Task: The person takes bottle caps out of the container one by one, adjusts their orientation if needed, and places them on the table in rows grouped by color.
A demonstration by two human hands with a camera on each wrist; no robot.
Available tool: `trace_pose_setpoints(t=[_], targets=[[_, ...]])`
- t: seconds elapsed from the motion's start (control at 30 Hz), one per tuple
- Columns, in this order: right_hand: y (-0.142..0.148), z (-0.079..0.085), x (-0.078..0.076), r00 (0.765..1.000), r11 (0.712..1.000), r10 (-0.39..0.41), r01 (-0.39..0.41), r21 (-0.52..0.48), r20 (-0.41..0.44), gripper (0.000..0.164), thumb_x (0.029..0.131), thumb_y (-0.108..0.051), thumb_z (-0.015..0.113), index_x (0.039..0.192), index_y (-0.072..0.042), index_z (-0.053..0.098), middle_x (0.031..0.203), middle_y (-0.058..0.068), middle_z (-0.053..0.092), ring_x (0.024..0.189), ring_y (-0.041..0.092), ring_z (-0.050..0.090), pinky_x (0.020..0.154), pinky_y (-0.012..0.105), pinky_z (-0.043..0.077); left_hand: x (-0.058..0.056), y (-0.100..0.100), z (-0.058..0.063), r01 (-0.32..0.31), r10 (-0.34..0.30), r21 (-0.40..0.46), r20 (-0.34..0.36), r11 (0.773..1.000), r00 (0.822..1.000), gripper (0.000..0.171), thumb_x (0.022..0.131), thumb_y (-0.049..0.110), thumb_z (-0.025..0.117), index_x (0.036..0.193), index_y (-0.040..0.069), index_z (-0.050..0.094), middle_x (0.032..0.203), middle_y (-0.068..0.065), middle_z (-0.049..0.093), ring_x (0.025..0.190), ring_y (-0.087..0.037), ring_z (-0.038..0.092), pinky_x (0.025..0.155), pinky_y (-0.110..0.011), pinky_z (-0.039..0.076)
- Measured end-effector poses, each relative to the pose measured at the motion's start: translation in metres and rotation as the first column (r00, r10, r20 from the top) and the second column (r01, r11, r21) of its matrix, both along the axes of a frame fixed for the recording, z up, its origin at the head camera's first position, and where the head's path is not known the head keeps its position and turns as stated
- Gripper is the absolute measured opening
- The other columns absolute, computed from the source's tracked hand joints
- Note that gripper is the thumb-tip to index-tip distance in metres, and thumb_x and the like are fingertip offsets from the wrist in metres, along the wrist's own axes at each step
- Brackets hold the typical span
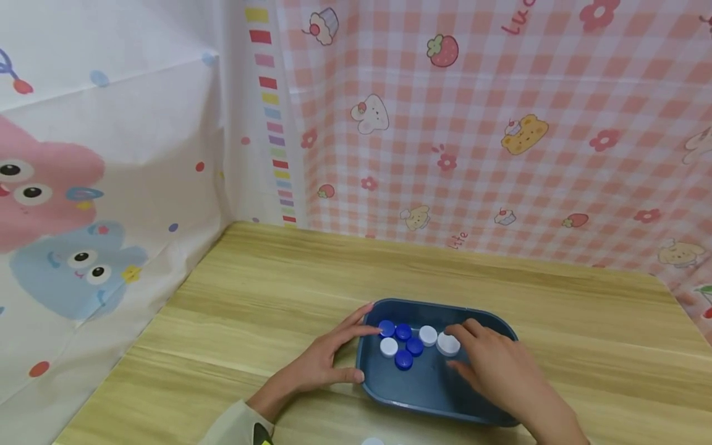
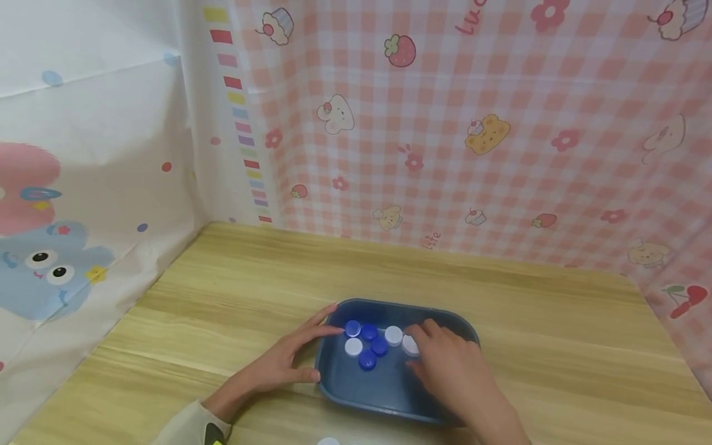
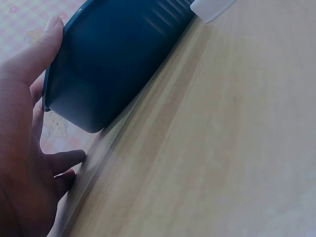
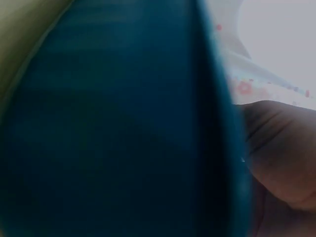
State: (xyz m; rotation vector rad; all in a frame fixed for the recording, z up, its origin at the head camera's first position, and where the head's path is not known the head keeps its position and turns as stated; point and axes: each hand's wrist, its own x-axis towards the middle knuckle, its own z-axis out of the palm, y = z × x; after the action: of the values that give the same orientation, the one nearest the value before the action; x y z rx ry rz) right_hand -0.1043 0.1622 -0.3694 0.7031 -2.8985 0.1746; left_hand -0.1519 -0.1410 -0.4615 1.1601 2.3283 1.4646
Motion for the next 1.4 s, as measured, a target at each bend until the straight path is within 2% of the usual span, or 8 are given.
trace_pose_setpoints(t=[0.37,0.7,1.1,1.4], targets=[[0.004,-0.017,-0.013,0.986,0.997,-0.069,0.064,0.031,0.153,0.054,0.077,-0.031,0.080,0.126,-0.017,0.060,0.108,0.003,0.059,0.066,0.014,0.057,0.048,0.029,0.043,-0.001,-0.001,0.000,-0.005,0.005,-0.010,-0.003,1.000,1.000,0.067,0.082,0.013,0.076,0.142,0.022,0.046,0.160,0.005,0.009,0.144,-0.017,0.014,0.108,-0.057,0.024],[0.002,-0.030,-0.022,0.964,0.994,-0.104,0.096,0.045,0.245,0.052,0.076,-0.029,0.082,0.123,-0.016,0.062,0.103,0.002,0.060,0.067,0.013,0.054,0.059,0.037,0.051,-0.002,0.000,-0.001,-0.003,0.003,-0.008,-0.006,1.000,1.000,0.066,0.083,0.014,0.076,0.142,0.022,0.046,0.160,0.006,0.009,0.144,-0.016,0.012,0.108,-0.057,0.024],[0.002,-0.041,-0.024,0.969,0.995,-0.104,0.098,0.036,0.226,0.043,0.076,-0.028,0.082,0.115,-0.019,0.065,0.092,-0.001,0.055,0.061,0.013,0.051,0.051,0.036,0.047,-0.001,0.000,0.001,-0.002,0.001,-0.009,-0.016,1.000,1.000,0.067,0.082,0.013,0.076,0.141,0.021,0.046,0.160,0.003,0.010,0.145,-0.016,0.011,0.107,-0.059,0.023],[0.003,-0.041,-0.025,0.944,0.992,-0.129,0.123,0.038,0.303,0.035,0.079,-0.026,0.078,0.112,-0.020,0.066,0.086,-0.001,0.052,0.059,0.016,0.048,0.052,0.036,0.046,-0.001,-0.001,0.000,-0.004,0.004,-0.011,-0.021,1.000,1.000,0.067,0.082,0.013,0.076,0.141,0.023,0.047,0.160,0.005,0.010,0.144,-0.016,0.012,0.108,-0.058,0.024]])
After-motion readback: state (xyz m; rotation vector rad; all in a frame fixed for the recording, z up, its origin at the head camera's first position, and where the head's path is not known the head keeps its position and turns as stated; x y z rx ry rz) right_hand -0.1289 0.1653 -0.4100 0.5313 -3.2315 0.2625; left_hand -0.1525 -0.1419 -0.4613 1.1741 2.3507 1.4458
